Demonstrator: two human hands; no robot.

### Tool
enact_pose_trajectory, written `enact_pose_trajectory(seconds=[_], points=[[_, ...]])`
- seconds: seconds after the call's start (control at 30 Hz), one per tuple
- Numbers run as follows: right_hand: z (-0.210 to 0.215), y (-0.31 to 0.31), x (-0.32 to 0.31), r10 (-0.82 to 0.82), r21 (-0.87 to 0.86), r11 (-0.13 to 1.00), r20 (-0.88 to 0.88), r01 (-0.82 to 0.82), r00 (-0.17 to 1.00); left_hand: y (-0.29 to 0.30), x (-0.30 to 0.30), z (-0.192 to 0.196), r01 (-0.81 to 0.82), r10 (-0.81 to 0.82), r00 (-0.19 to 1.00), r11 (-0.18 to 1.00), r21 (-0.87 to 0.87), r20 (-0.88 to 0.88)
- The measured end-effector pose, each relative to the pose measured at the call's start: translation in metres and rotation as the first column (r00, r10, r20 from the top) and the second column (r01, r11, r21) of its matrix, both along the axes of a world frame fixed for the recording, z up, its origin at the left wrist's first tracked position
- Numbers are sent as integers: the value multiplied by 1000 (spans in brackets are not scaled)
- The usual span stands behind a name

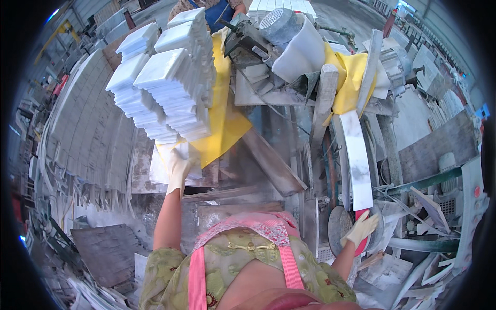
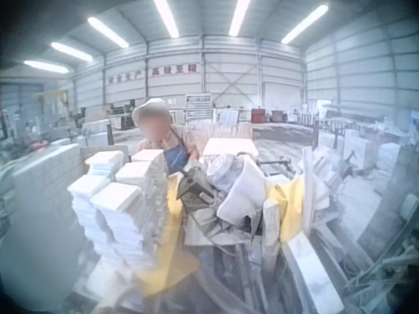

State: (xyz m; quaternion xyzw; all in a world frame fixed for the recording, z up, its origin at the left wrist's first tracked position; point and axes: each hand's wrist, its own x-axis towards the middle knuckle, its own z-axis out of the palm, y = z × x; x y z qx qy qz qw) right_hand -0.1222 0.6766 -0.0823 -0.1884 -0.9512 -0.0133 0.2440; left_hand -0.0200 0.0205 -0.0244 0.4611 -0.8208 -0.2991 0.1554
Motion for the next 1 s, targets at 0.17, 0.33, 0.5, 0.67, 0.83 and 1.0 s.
enact_pose_trajectory(seconds=[0.17,0.33,0.5,0.67,0.83,1.0], points=[[-14,-2,19,-88,-65,992,299,112,950,-3,4,-9,-6,8,997,1000,18,-79],[-3,-2,8,214,-258,952,186,-162,959,6,3,12,8,-6,999,999,52,-31],[7,7,-14,379,-291,910,298,-295,876,16,-1,30,-14,13,1000,999,36,17],[11,19,-6,537,-314,828,204,-465,819,19,0,27,-13,15,999,998,64,-32],[9,54,3,568,-493,717,2,-494,823,12,3,21,9,-6,999,999,45,-49],[9,66,-16,557,-613,683,84,-397,827,16,2,28,6,-6,1000,999,43,2]])
